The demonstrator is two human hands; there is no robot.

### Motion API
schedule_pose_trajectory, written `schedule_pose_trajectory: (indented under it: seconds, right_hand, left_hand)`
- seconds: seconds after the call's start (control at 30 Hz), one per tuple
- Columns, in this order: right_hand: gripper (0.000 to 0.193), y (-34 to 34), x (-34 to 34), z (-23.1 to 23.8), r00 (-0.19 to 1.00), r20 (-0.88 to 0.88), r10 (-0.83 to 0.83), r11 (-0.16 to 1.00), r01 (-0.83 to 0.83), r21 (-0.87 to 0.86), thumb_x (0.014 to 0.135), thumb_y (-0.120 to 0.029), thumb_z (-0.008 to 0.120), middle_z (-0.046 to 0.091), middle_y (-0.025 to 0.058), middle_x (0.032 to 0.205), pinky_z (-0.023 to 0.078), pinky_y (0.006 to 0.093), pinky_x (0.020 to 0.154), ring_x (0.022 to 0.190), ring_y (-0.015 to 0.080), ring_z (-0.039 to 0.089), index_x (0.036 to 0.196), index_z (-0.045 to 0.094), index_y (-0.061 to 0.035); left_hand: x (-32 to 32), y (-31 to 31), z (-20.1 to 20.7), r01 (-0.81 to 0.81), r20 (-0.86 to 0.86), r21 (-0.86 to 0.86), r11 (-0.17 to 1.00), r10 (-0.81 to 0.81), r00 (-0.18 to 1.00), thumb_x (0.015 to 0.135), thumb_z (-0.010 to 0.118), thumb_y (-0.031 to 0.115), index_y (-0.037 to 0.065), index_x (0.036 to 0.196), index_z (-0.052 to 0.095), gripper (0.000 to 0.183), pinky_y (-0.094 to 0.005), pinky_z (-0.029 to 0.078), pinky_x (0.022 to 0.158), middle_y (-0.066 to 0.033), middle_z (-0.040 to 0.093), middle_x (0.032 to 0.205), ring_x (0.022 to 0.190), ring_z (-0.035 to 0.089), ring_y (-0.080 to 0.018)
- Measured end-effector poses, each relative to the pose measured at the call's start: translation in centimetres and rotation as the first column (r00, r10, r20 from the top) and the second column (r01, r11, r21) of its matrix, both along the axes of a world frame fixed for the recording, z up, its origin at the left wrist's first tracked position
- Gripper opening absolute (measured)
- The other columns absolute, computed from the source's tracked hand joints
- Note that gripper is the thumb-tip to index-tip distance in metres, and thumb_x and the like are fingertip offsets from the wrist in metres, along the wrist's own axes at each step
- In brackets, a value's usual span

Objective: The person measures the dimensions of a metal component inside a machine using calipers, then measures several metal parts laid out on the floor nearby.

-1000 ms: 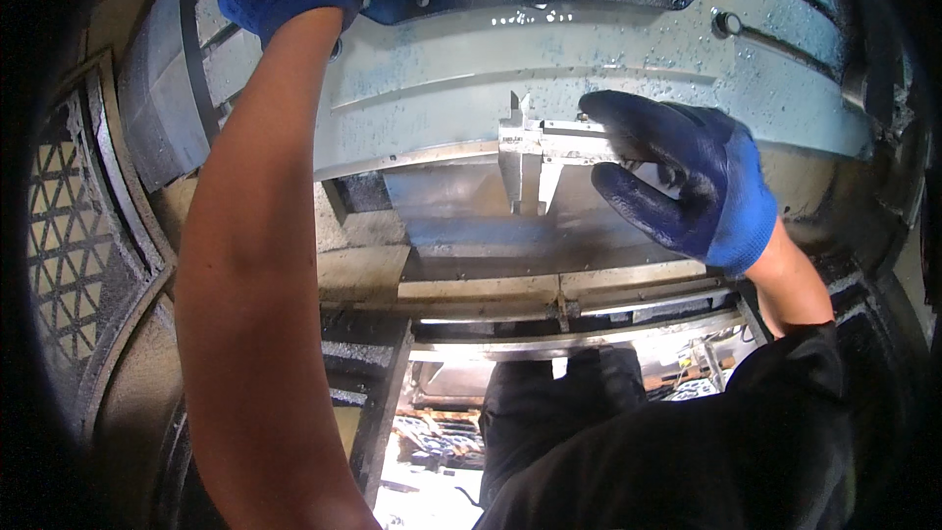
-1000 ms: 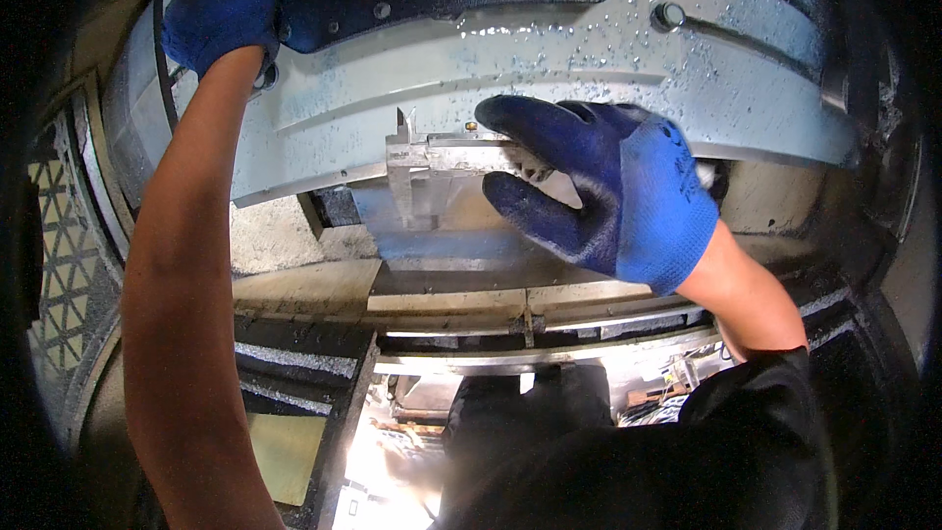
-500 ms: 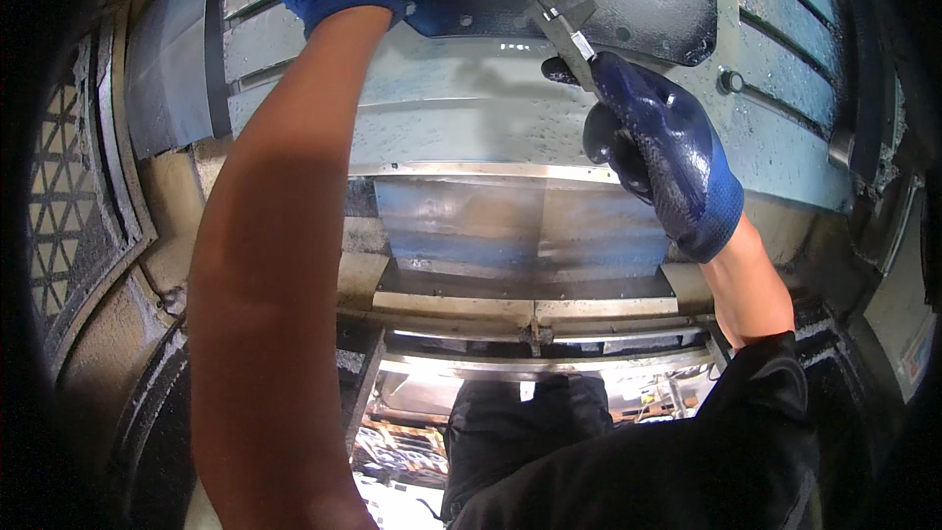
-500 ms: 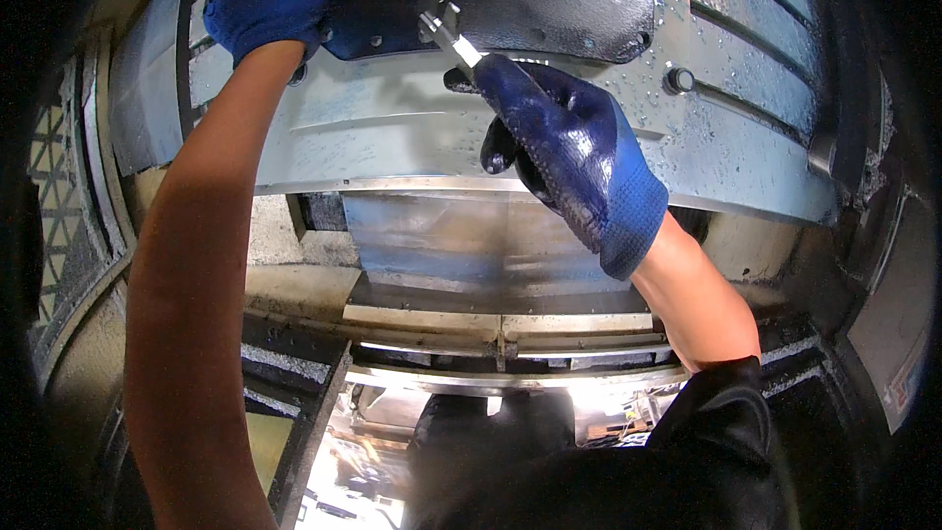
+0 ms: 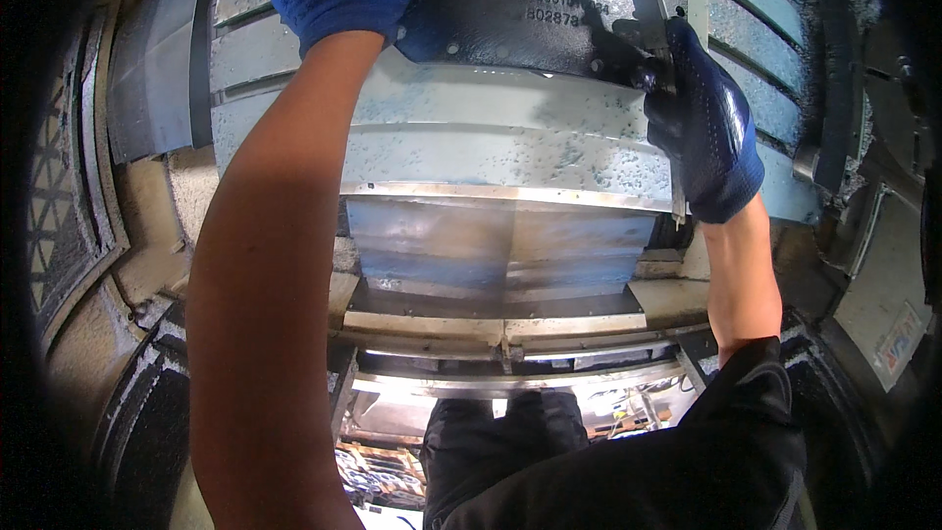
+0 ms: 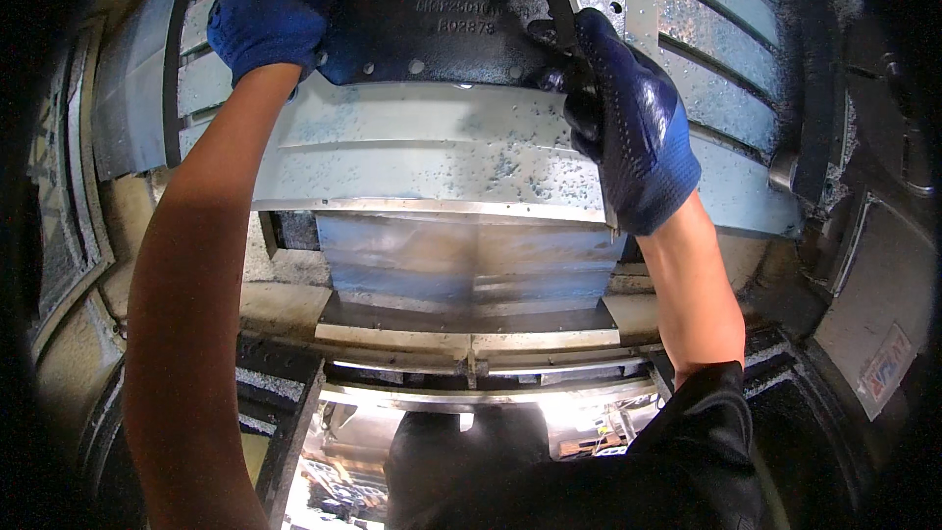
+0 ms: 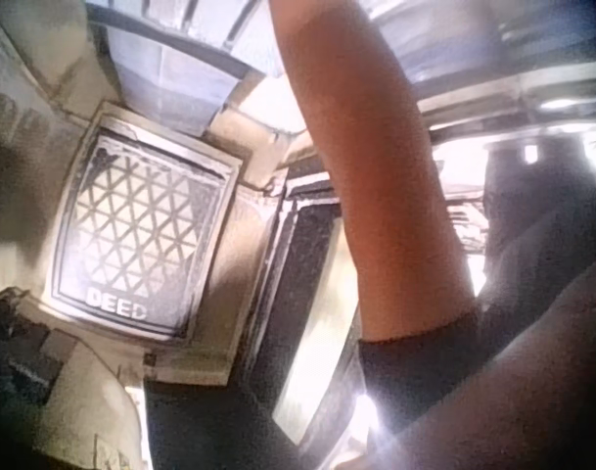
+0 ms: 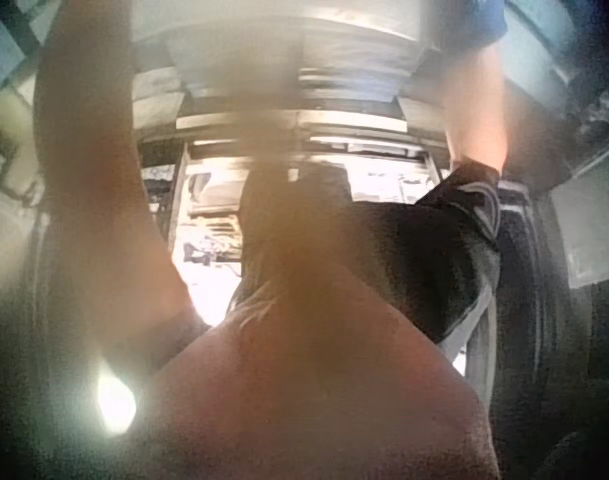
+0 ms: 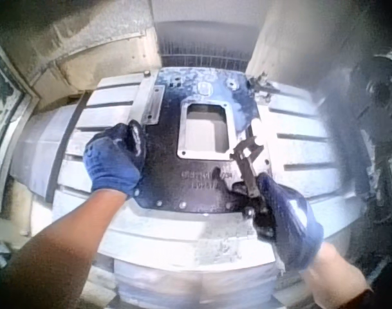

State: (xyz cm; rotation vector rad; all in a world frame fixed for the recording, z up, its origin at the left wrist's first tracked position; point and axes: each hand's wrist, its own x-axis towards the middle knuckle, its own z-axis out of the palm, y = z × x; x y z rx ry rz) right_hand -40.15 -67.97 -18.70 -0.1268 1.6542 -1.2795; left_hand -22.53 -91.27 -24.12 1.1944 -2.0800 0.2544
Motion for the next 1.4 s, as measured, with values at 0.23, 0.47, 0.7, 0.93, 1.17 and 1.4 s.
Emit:
schedule_pose_trajectory:
  seconds: [0.23,0.47,0.7,0.93,1.17,1.4]
  right_hand:
    - [0.043,-0.9,-0.9,-0.6,0.997,-0.041,0.059,0.997,-0.056,0.053,0.099,-0.052,0.065,0.061,-0.0013,0.082,0.038,0.0219,0.06,0.065,0.0057,0.046,0.117,0.067,-0.0123]
    - [0.035,-1.3,-0.9,-1.5,0.995,-0.094,0.041,0.995,-0.032,0.094,0.102,-0.048,0.06,0.063,-0.0031,0.074,0.031,0.0228,0.05,0.055,0.0058,0.044,0.111,0.072,-0.0167]
    - [0.035,-1.8,-0.4,-0.9,0.991,-0.13,0.004,0.995,0.009,0.103,0.1,-0.05,0.062,0.062,-0.0028,0.072,0.03,0.0228,0.049,0.054,0.006,0.043,0.105,0.074,-0.0173]
    - [0.034,-1.7,-0.2,-1.1,0.975,-0.212,0.072,0.997,-0.069,0.02,0.1,-0.045,0.06,0.069,0.0,0.08,0.03,0.0228,0.049,0.053,0.0057,0.044,0.111,0.075,-0.0166]
    - [0.03,-2.0,0.2,-1.3,0.987,-0.161,-0.009,0.999,0.016,0.04,0.098,-0.042,0.063,0.068,-0.0002,0.079,0.031,0.0223,0.049,0.054,0.0061,0.046,0.112,0.074,-0.0174]
    - [0.03,-1.8,-0.6,-1.9,0.969,-0.246,0.03,0.999,-0.02,0.045,0.096,-0.045,0.065,0.064,-0.0022,0.078,0.033,0.0225,0.05,0.056,0.0064,0.047,0.108,0.074,-0.0186]
  left_hand:
    - [0.1,0.0,0.1,-0.018,0.036,0.006,1.0,0.018,0.999,0.096,0.06,0.031,0.01,0.069,0.069,0.035,-0.0515,0.052,0.063,-0.0193,0.067,0.067,0.063,0.066,-0.0407]
    - [0.3,-0.2,-0.2,0.008,0.022,-0.034,0.999,-0.008,1.0,0.096,0.06,0.031,0.009,0.067,0.068,0.037,-0.051,0.053,0.063,-0.0193,0.067,0.066,0.062,0.066,-0.0401]
    - [0.2,-0.1,0.0,0.007,0.028,-0.007,1.0,-0.007,1.0,0.096,0.06,0.03,0.009,0.066,0.068,0.038,-0.0502,0.053,0.063,-0.0189,0.067,0.066,0.061,0.066,-0.0393]
    - [0.2,-0.2,-0.2,-0.009,0.057,-0.03,1.0,0.01,0.998,0.097,0.058,0.031,0.009,0.067,0.069,0.038,-0.0501,0.053,0.063,-0.019,0.067,0.066,0.062,0.067,-0.0393]
    - [0.3,-0.2,-0.2,0.001,0.06,-0.049,0.999,0.002,0.998,0.096,0.059,0.03,0.009,0.067,0.068,0.037,-0.0502,0.053,0.063,-0.0192,0.067,0.066,0.061,0.066,-0.0396]
    - [0.1,0.0,0.0,-0.004,0.033,-0.021,1.0,0.005,0.999,0.096,0.059,0.03,0.009,0.067,0.068,0.037,-0.0509,0.053,0.062,-0.0192,0.067,0.065,0.061,0.066,-0.0402]
